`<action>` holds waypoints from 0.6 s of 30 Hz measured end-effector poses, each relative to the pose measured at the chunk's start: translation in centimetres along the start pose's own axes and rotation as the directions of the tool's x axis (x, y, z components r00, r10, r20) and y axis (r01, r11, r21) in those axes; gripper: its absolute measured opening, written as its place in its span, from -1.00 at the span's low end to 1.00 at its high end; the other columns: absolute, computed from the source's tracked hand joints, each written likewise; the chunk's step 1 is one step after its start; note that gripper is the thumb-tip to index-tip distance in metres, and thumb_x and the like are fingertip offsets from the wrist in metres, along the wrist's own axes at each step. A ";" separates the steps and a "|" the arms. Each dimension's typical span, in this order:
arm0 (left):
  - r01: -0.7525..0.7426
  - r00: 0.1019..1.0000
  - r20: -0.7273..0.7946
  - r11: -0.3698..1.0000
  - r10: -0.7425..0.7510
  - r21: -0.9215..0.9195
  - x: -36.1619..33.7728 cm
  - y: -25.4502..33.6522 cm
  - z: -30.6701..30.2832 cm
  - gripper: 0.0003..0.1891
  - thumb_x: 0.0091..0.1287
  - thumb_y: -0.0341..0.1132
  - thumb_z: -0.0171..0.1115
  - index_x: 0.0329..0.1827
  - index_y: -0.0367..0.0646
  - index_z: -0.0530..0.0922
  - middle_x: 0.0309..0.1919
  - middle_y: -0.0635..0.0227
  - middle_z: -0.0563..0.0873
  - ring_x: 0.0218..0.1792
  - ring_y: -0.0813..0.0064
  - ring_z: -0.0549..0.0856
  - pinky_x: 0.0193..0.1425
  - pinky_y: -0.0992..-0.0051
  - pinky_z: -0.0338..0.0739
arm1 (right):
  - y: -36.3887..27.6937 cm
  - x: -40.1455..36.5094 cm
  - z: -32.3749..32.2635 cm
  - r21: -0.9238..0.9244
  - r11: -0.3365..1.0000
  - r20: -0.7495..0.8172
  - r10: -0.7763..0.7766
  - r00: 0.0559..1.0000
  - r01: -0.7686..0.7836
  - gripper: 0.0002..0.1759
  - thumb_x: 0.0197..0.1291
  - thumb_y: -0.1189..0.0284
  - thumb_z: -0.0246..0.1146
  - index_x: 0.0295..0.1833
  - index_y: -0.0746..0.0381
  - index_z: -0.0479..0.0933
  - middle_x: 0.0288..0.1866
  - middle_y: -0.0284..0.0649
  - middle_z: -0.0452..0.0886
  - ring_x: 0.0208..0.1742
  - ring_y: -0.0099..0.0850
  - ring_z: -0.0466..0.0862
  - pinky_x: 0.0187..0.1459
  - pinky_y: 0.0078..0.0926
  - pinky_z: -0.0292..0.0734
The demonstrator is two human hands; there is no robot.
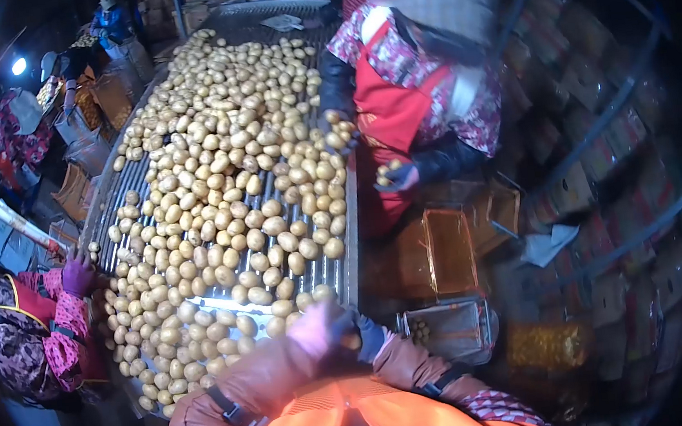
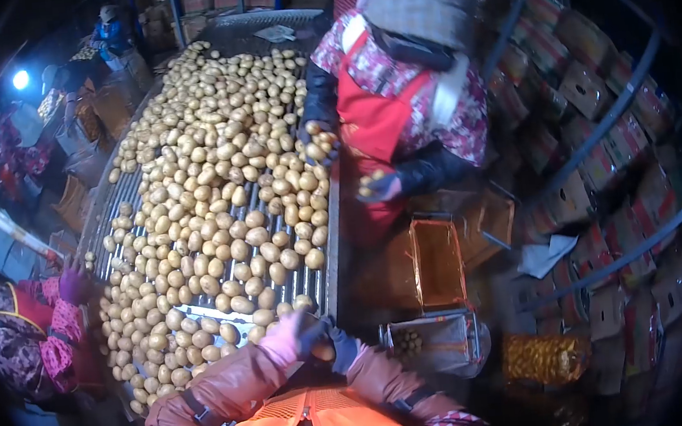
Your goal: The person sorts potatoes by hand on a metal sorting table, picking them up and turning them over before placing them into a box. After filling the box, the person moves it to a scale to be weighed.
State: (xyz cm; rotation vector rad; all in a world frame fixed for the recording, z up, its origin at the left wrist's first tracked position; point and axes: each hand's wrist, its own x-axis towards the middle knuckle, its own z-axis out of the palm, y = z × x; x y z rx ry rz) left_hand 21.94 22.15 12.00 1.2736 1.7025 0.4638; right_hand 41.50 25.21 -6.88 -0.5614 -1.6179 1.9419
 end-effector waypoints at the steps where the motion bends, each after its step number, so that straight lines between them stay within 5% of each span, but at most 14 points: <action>1: -0.083 0.996 -0.013 0.990 0.085 0.113 0.2 -0.7 1.2 -0.25 0.41 0.17 0.26 0.54 -0.05 0.33 0.26 -0.14 0.62 0.26 -0.21 0.62 0.33 0.03 0.53 | 2.9 0.8 -1.0 0.129 0.928 -0.006 0.354 0.935 -0.350 -0.22 0.31 0.52 0.39 0.59 0.21 0.24 0.29 -0.06 0.62 0.36 -0.32 0.58 0.33 -0.25 0.56; 2: -0.160 0.986 -0.016 0.961 0.168 0.227 0.4 -2.3 3.2 -0.18 0.43 0.24 0.22 0.58 -0.10 0.28 0.34 -0.21 0.54 0.31 -0.27 0.58 0.38 0.01 0.50 | 4.1 1.5 -1.6 0.248 0.722 0.028 0.662 0.749 -0.646 -0.24 0.34 0.48 0.37 0.58 0.25 0.23 0.25 0.00 0.64 0.36 -0.28 0.58 0.39 -0.21 0.52; 3: -0.242 0.958 -0.092 0.935 0.273 0.261 0.7 -3.7 4.8 -0.27 0.40 0.18 0.25 0.48 -0.09 0.34 0.21 -0.16 0.65 0.21 -0.16 0.66 0.30 0.05 0.55 | 1.8 1.1 -1.1 0.229 0.726 0.028 0.661 0.749 -0.649 -0.24 0.34 0.48 0.37 0.58 0.25 0.23 0.25 0.00 0.64 0.36 -0.28 0.58 0.39 -0.21 0.52; 5: -0.173 0.977 0.150 0.974 0.151 0.146 -0.5 -1.7 3.0 -0.20 0.46 0.18 0.19 0.62 -0.09 0.22 0.30 -0.16 0.62 0.28 -0.14 0.64 0.35 0.10 0.53 | -5.6 -0.9 1.4 0.075 0.965 0.070 0.247 0.966 -0.252 -0.57 0.52 0.11 0.19 0.25 0.20 0.55 0.05 -0.24 0.71 0.17 -0.34 0.64 0.25 -0.32 0.58; 6: -0.171 0.967 0.206 0.980 0.147 0.104 -0.6 -1.8 3.1 -0.20 0.49 0.16 0.16 0.66 -0.07 0.18 0.33 -0.14 0.61 0.30 -0.13 0.63 0.37 0.13 0.53 | -6.9 -1.4 1.7 0.060 0.965 0.076 0.251 0.965 -0.256 -0.57 0.52 0.11 0.19 0.25 0.20 0.55 0.05 -0.24 0.71 0.17 -0.34 0.64 0.25 -0.32 0.58; 7: -0.176 0.968 0.197 0.980 0.155 0.092 -0.7 -2.3 3.4 -0.20 0.49 0.16 0.16 0.66 -0.07 0.18 0.33 -0.14 0.61 0.30 -0.13 0.63 0.37 0.13 0.53 | -7.8 -1.9 2.0 0.513 0.808 0.142 0.253 0.957 -0.289 -0.56 0.51 0.14 0.19 0.27 0.22 0.53 0.06 -0.22 0.71 0.12 -0.32 0.66 0.20 -0.31 0.60; 8: -0.235 0.959 0.158 0.972 0.235 -0.024 -0.6 -2.9 3.9 -0.24 0.51 0.12 0.17 0.65 -0.07 0.22 0.30 -0.14 0.63 0.31 -0.13 0.63 0.38 0.14 0.53 | -8.1 -2.6 2.0 0.843 0.456 0.200 0.227 0.953 -0.285 -0.55 0.50 0.16 0.19 0.29 0.24 0.52 0.06 -0.20 0.71 0.07 -0.29 0.68 0.15 -0.29 0.62; 9: -0.293 0.945 0.109 0.947 0.308 -0.136 -0.5 -3.6 4.4 -0.28 0.53 0.07 0.17 0.64 -0.07 0.26 0.27 -0.13 0.66 0.31 -0.13 0.64 0.38 0.16 0.53 | -6.5 -4.2 1.5 0.799 0.562 -0.272 0.654 0.706 -0.214 -0.54 0.45 0.20 0.23 0.32 0.23 0.49 0.09 -0.17 0.69 0.01 -0.25 0.71 0.08 -0.31 0.66; 10: -0.292 0.946 0.098 0.945 0.307 -0.147 -0.2 -4.6 5.1 -0.28 0.53 0.07 0.17 0.64 -0.07 0.26 0.27 -0.13 0.66 0.31 -0.13 0.64 0.38 0.16 0.53 | -4.3 -5.9 -0.1 0.792 0.567 -0.269 0.657 0.704 -0.226 -0.54 0.45 0.20 0.23 0.32 0.23 0.49 0.09 -0.17 0.69 0.01 -0.25 0.71 0.08 -0.31 0.66; 12: -0.421 0.902 -0.057 0.843 0.427 -0.336 0.1 -6.8 5.9 -0.41 0.55 -0.08 0.20 0.58 -0.05 0.37 0.26 -0.07 0.67 0.26 -0.06 0.68 0.34 0.19 0.56 | -1.1 -8.8 -4.7 0.857 0.515 -0.154 0.289 0.945 -0.018 -0.37 0.41 0.05 0.22 0.38 0.29 0.44 0.18 -0.12 0.66 0.09 -0.18 0.70 0.15 -0.34 0.67; 13: -0.349 0.936 -0.005 0.928 0.352 -0.133 -1.6 -5.9 2.7 -0.47 0.50 -0.18 0.25 0.50 -0.07 0.47 0.29 0.03 0.67 0.23 -0.01 0.69 0.30 0.22 0.58 | -2.0 -9.8 -5.8 0.861 0.508 -0.084 0.203 0.976 -0.032 -0.36 0.40 0.03 0.23 0.36 0.29 0.46 0.19 -0.14 0.65 0.07 -0.20 0.69 0.16 -0.36 0.66; 14: -0.482 0.869 -0.086 0.873 0.487 0.070 -0.4 -9.4 3.2 -0.45 0.46 -0.17 0.27 0.52 0.06 0.46 0.34 0.15 0.64 0.34 0.02 0.60 0.38 0.08 0.50 | -3.0 -10.9 -7.1 0.865 0.500 -0.015 0.112 0.994 -0.044 -0.35 0.39 0.01 0.25 0.35 0.29 0.47 0.19 -0.16 0.63 0.05 -0.22 0.69 0.16 -0.39 0.65; 16: -0.499 0.807 -0.032 0.710 0.589 0.497 -1.8 -13.3 1.3 -0.36 0.39 -0.07 0.32 0.55 0.17 0.41 0.46 0.21 0.53 0.50 0.05 0.45 0.49 -0.17 0.30 | 4.2 -18.2 -13.8 0.753 0.594 -0.584 0.405 0.703 0.284 -0.37 0.40 0.09 0.28 0.39 0.31 0.46 0.27 -0.13 0.60 0.11 -0.25 0.67 0.20 -0.36 0.64; 18: -0.324 0.864 0.006 0.547 0.503 0.772 -3.0 -18.6 1.2 -0.25 0.33 0.10 0.34 0.58 0.18 0.35 0.54 0.23 0.41 0.60 0.07 0.30 0.53 -0.37 0.09 | -0.6 -22.0 -13.1 0.511 0.850 -0.796 0.524 0.303 -0.127 -0.37 0.40 0.06 0.27 0.39 0.27 0.46 0.23 -0.16 0.61 0.08 -0.26 0.66 0.15 -0.37 0.63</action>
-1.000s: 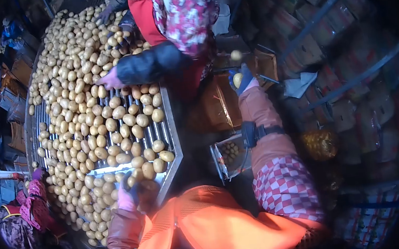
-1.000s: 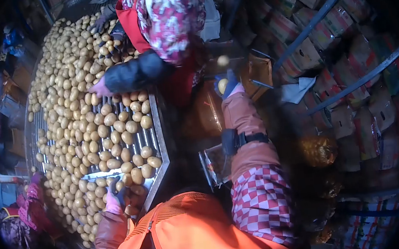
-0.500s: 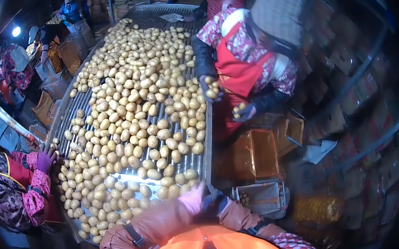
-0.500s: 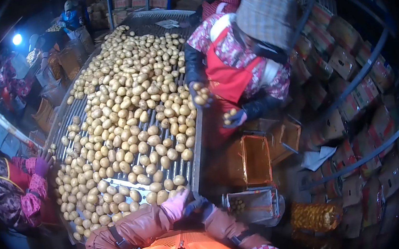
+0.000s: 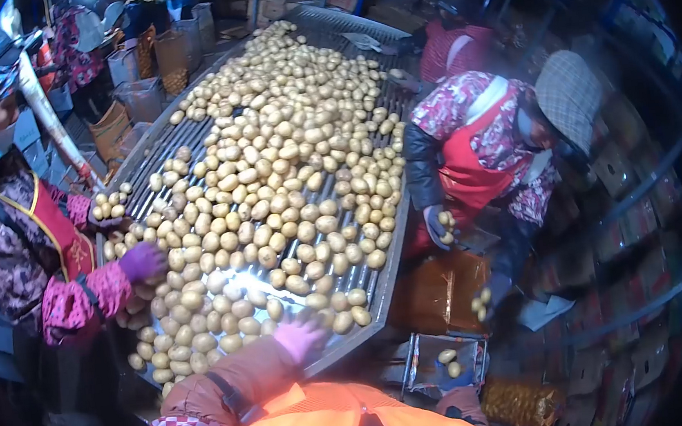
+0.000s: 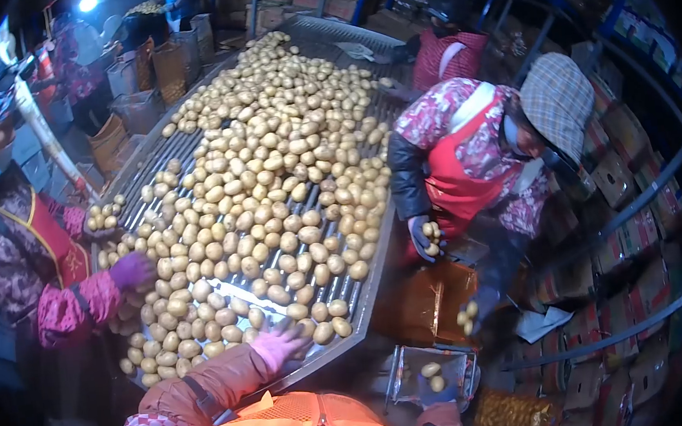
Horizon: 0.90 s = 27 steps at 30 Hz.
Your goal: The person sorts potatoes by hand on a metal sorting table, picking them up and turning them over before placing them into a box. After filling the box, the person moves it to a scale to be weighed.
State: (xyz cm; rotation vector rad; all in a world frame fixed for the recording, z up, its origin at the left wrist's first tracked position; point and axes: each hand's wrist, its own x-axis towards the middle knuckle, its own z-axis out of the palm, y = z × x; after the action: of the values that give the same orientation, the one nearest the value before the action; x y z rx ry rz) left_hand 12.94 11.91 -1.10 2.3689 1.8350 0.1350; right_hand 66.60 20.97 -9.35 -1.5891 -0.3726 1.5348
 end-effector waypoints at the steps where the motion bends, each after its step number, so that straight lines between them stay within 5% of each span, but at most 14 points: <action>1: 0.049 0.993 0.111 0.994 -0.038 -0.094 -1.6 -0.7 -6.4 -0.20 0.30 0.19 0.33 0.58 0.15 0.34 0.58 0.21 0.33 0.60 0.07 0.31 0.54 -0.42 0.06 | -0.9 -0.9 -0.1 -0.167 0.986 -0.100 -0.004 0.995 -0.013 -0.37 0.39 0.05 0.27 0.39 0.25 0.46 0.21 -0.17 0.61 0.06 -0.27 0.66 0.12 -0.37 0.62; 4: 0.408 0.896 -0.023 0.843 -0.443 -0.350 -3.3 -5.5 -2.7 -0.28 0.32 0.20 0.30 0.53 0.22 0.42 0.61 0.12 0.30 0.61 -0.10 0.26 0.60 -0.35 0.02 | -3.4 -1.2 2.8 -0.397 0.917 -0.121 -0.093 0.988 0.037 -0.36 0.39 0.01 0.25 0.39 0.20 0.46 0.16 -0.20 0.62 0.00 -0.28 0.65 0.05 -0.39 0.60; 6: 0.668 0.742 0.011 0.737 -0.671 -0.105 -4.6 -7.4 -2.5 -0.33 0.32 0.15 0.30 0.50 0.24 0.46 0.60 0.08 0.30 0.63 -0.12 0.21 0.62 -0.30 0.02 | -4.9 -0.1 9.7 -0.441 0.893 -0.016 -0.103 0.995 0.085 -0.36 0.38 -0.02 0.24 0.40 0.16 0.46 0.13 -0.22 0.62 -0.03 -0.30 0.65 0.00 -0.40 0.59; 8: 0.854 0.498 -0.192 0.517 -0.846 -0.062 -5.9 -10.6 5.0 -0.36 0.33 0.12 0.28 0.50 0.30 0.47 0.62 0.10 0.27 0.67 -0.08 0.12 0.60 -0.37 -0.02 | -5.2 0.4 17.9 -0.424 0.896 0.144 -0.079 0.986 0.134 -0.36 0.38 -0.04 0.22 0.40 0.12 0.46 0.09 -0.24 0.62 -0.07 -0.31 0.64 -0.05 -0.41 0.58; 10: 0.818 0.539 -0.083 0.544 -0.838 -0.185 -9.6 -8.2 0.1 -0.36 0.33 0.10 0.27 0.52 0.35 0.46 0.66 0.12 0.19 0.69 -0.07 0.05 0.57 -0.47 -0.07 | -5.5 -5.1 27.9 -0.445 0.879 0.379 0.012 0.925 0.170 -0.44 0.47 0.06 0.18 0.39 0.18 0.45 0.13 -0.24 0.60 -0.01 -0.38 0.60 0.02 -0.39 0.51; 12: 0.825 0.514 -0.052 0.510 -0.856 -0.244 -11.3 -5.9 1.3 -0.32 0.31 0.09 0.31 0.54 0.34 0.43 0.67 0.16 0.13 0.68 -0.08 0.09 0.54 -0.50 -0.02 | -4.2 3.0 32.1 -0.473 0.660 0.823 0.093 0.561 0.584 -0.48 0.53 0.22 0.13 0.49 0.19 0.39 0.27 -0.22 0.56 0.12 -0.33 0.58 0.14 -0.35 0.50; 14: 0.824 0.508 -0.019 0.492 -0.861 -0.281 -12.4 -3.5 1.2 -0.31 0.30 0.08 0.33 0.54 0.31 0.44 0.67 0.18 0.14 0.67 -0.09 0.09 0.56 -0.46 0.02 | -1.3 0.3 37.8 -0.013 0.768 0.999 -0.020 0.044 0.641 -0.41 0.48 0.41 0.21 0.56 0.22 0.32 0.38 -0.19 0.50 0.25 -0.25 0.57 0.25 -0.31 0.52; 16: 0.830 0.532 0.095 0.496 -0.841 -0.255 -13.1 -2.3 2.1 -0.31 0.30 0.05 0.34 0.54 0.29 0.45 0.65 0.19 0.19 0.67 -0.08 0.11 0.56 -0.43 0.05 | -0.4 -0.2 42.8 -0.320 0.653 0.932 0.086 0.353 0.686 -0.40 0.47 0.42 0.23 0.56 0.25 0.32 0.42 -0.16 0.48 0.30 -0.24 0.54 0.29 -0.29 0.51; 17: 0.819 0.543 0.140 0.484 -0.828 -0.308 -13.9 -1.4 1.7 -0.32 0.30 0.03 0.34 0.53 0.28 0.45 0.65 0.20 0.21 0.67 -0.05 0.12 0.56 -0.43 0.05 | 0.4 -0.8 45.4 -0.397 0.599 0.899 0.102 0.426 0.695 -0.40 0.47 0.43 0.23 0.56 0.26 0.32 0.44 -0.14 0.46 0.32 -0.24 0.53 0.32 -0.28 0.50; 22: 0.849 0.484 0.240 0.384 -0.842 -0.363 -14.2 1.9 0.4 -0.34 0.30 0.01 0.33 0.51 0.23 0.47 0.62 0.25 0.29 0.67 0.03 0.15 0.56 -0.41 0.05 | 7.3 -0.1 55.2 -0.370 0.393 0.925 0.067 0.375 0.842 -0.38 0.45 0.47 0.27 0.56 0.32 0.31 0.53 -0.05 0.40 0.45 -0.23 0.46 0.43 -0.23 0.46; 23: 0.858 0.448 0.129 0.385 -0.885 -0.339 -13.6 2.2 0.7 -0.35 0.31 0.02 0.33 0.50 0.20 0.48 0.58 0.24 0.33 0.65 0.05 0.19 0.56 -0.39 0.07 | 7.6 -5.2 56.5 -0.292 0.343 0.954 0.034 0.298 0.893 -0.37 0.45 0.48 0.27 0.56 0.33 0.31 0.55 -0.03 0.39 0.47 -0.23 0.44 0.45 -0.22 0.45; 24: 0.861 0.425 0.017 0.398 -0.905 -0.318 -12.7 2.5 1.1 -0.35 0.31 0.02 0.32 0.49 0.18 0.49 0.54 0.23 0.38 0.63 0.07 0.22 0.55 -0.37 0.08 | 6.4 -10.0 56.7 -0.333 0.380 0.941 0.076 0.329 0.863 -0.35 0.44 0.55 0.27 0.59 0.29 0.29 0.61 -0.02 0.30 0.54 -0.19 0.38 0.50 -0.18 0.39; 25: 0.843 0.496 0.036 0.471 -0.868 -0.261 -12.8 2.5 0.4 -0.41 0.28 -0.06 0.33 0.41 0.11 0.53 0.43 0.23 0.48 0.48 0.06 0.40 0.46 -0.28 0.25 | 9.3 -4.4 58.9 -0.101 0.066 0.991 -0.078 0.106 0.993 -0.30 0.39 0.35 0.37 0.56 0.28 0.34 0.54 -0.01 0.40 0.45 -0.11 0.48 0.45 -0.15 0.45; 27: 0.747 0.640 0.088 0.591 -0.763 -0.304 -14.5 1.6 -0.1 -0.51 0.21 -0.23 0.34 0.25 -0.01 0.61 0.17 0.17 0.68 0.19 0.05 0.68 0.27 -0.01 0.55 | 7.0 -9.9 59.7 -0.011 -0.500 0.941 0.288 0.178 0.866 -0.53 0.35 0.13 0.30 0.25 0.15 0.57 0.21 -0.06 0.59 0.23 -0.12 0.61 0.18 -0.09 0.60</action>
State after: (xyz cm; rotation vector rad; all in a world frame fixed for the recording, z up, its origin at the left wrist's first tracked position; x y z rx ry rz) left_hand 10.81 -2.51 -0.51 1.2123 2.4507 0.3562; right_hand 7.48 31.90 0.32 -0.5650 -3.2325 0.3881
